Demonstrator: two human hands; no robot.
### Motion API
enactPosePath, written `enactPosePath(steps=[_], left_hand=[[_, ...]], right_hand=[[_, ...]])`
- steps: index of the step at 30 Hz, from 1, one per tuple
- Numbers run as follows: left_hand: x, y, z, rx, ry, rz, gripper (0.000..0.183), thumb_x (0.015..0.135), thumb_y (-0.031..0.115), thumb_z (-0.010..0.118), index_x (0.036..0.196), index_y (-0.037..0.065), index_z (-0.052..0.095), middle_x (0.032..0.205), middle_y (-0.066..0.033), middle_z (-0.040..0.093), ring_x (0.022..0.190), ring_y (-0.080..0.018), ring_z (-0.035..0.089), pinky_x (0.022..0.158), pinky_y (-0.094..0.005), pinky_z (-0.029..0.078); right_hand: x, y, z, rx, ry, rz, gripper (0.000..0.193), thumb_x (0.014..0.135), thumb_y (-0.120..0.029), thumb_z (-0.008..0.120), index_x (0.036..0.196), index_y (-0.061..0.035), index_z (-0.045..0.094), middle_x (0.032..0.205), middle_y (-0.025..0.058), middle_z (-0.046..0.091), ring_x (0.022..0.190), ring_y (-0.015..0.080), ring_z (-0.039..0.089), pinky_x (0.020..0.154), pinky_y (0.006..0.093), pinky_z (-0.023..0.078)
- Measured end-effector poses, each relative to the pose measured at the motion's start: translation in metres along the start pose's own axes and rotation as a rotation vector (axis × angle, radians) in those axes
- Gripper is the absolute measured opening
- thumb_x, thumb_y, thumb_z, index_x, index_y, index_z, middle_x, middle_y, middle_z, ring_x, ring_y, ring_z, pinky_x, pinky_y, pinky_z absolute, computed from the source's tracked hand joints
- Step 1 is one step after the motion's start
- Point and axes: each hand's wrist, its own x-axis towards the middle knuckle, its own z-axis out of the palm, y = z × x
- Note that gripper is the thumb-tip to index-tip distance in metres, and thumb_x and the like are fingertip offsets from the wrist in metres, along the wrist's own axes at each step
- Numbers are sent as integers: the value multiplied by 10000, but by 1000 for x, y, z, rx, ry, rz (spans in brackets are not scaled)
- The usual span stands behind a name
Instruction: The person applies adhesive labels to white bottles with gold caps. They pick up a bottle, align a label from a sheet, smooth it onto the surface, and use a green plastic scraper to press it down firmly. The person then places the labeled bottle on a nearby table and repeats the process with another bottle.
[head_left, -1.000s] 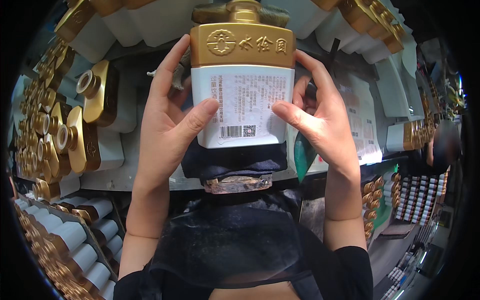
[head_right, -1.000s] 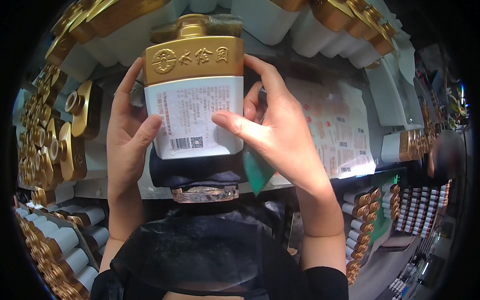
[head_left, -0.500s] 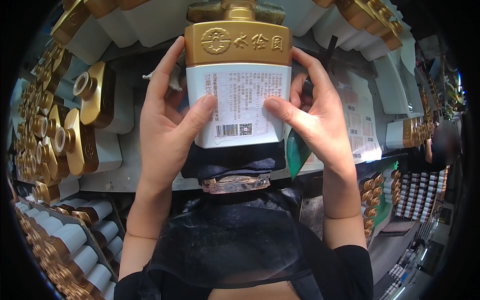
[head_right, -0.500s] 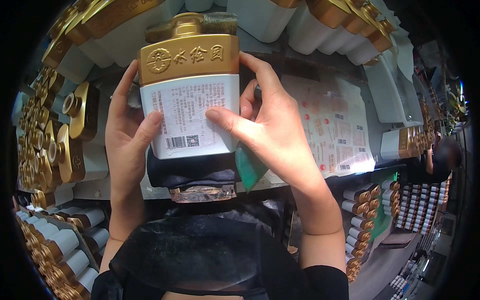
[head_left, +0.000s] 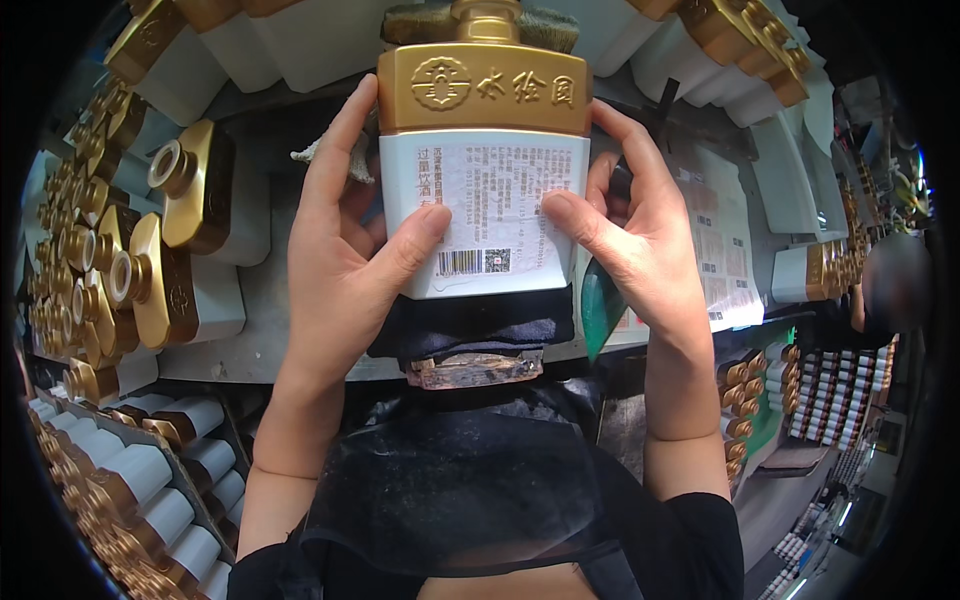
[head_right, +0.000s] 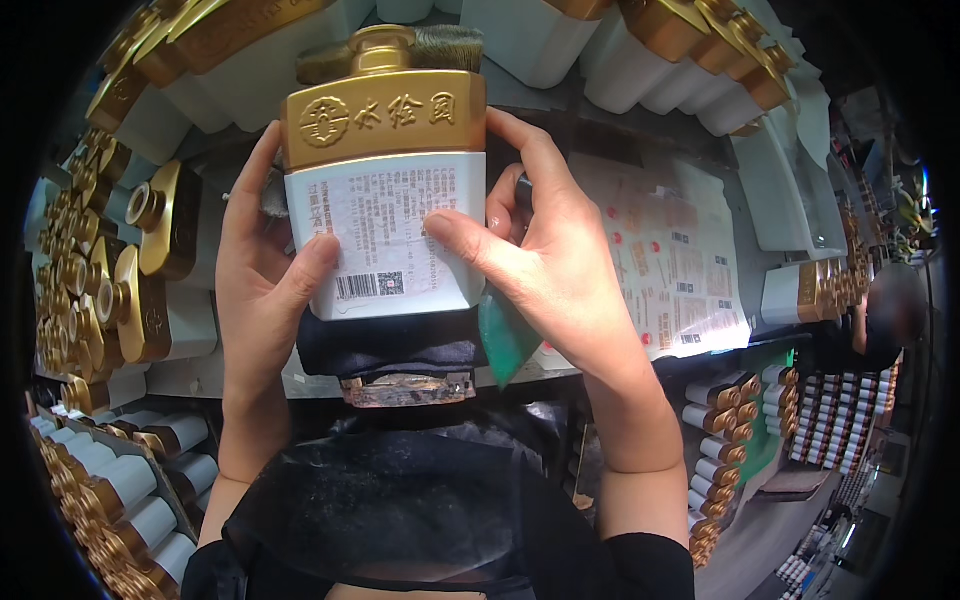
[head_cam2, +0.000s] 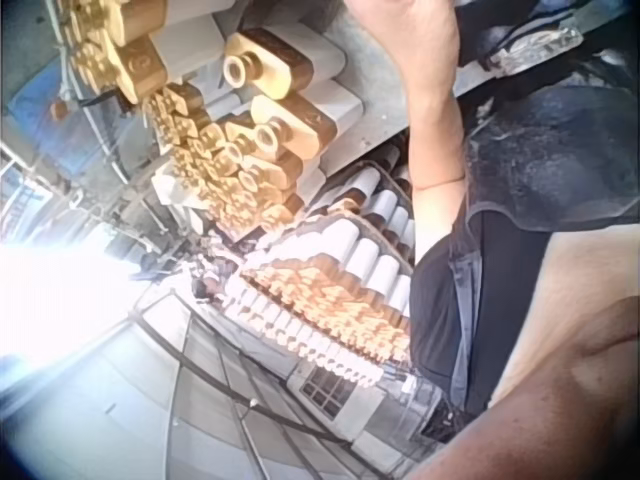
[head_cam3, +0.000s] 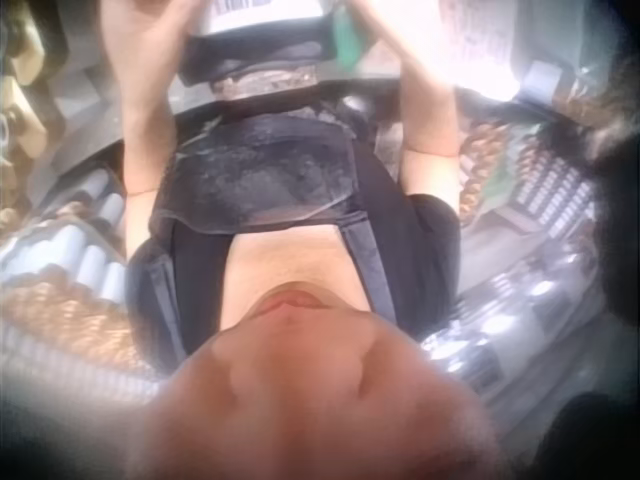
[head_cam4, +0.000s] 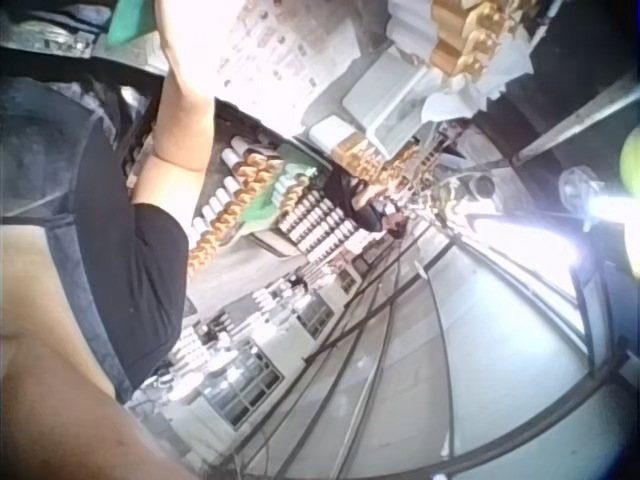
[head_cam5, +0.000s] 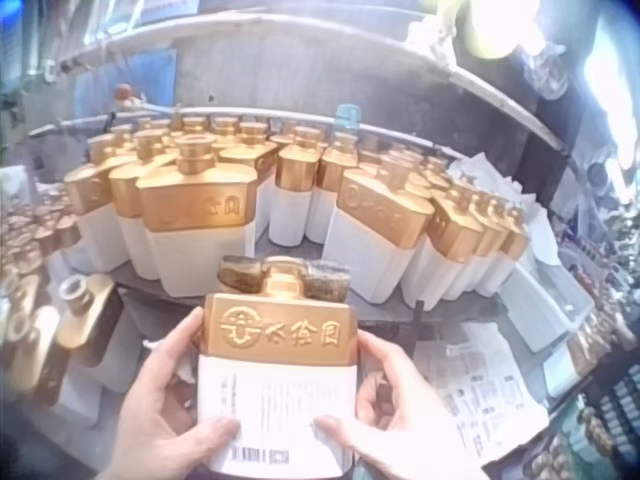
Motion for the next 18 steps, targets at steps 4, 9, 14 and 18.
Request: enactPosePath(steps=[4, 9, 14, 18], left_hand=[[-1, 1, -1, -49, -20, -27, 774, 869, 38, 682, 1513, 40, 253, 1469, -129, 361, 1272, -233, 474, 1039, -381, 464], [-5, -2, -12, -88, -103, -37, 881, 827, 49, 721, 1533, 61, 193, 1496, -136, 307, 1311, -259, 434, 1061, -416, 440], [-12, 1, -5, -82, -74, -110, 960, 784, 56, 746, 1543, 90, 160, 1506, -149, 276, 1327, -278, 422, 1072, -429, 429], [-11, -1, -8, -64, -89, -87, 965, 780, 41, 733, 1545, 95, 147, 1505, -145, 277, 1324, -285, 426, 1077, -431, 425]], right_hand=[[-1, -2, 1, -3, -4, 5, 699, 796, -177, 781, 1389, -10, 451, 721, -35, 441, 683, 49, 451, 633, 197, 406], [-2, -5, -1, 105, -42, 41, 727, 788, -154, 787, 1409, -19, 435, 725, -35, 434, 689, 50, 446, 645, 201, 413], [-5, -7, 3, 13, -9, 51, 758, 769, -107, 792, 1427, -35, 424, 718, -38, 424, 686, 45, 457, 650, 189, 417], [3, 2, -4, 109, -35, 18, 637, 877, -300, 702, 1373, 18, 462, 713, -32, 447, 644, 38, 451, 579, 183, 396]])
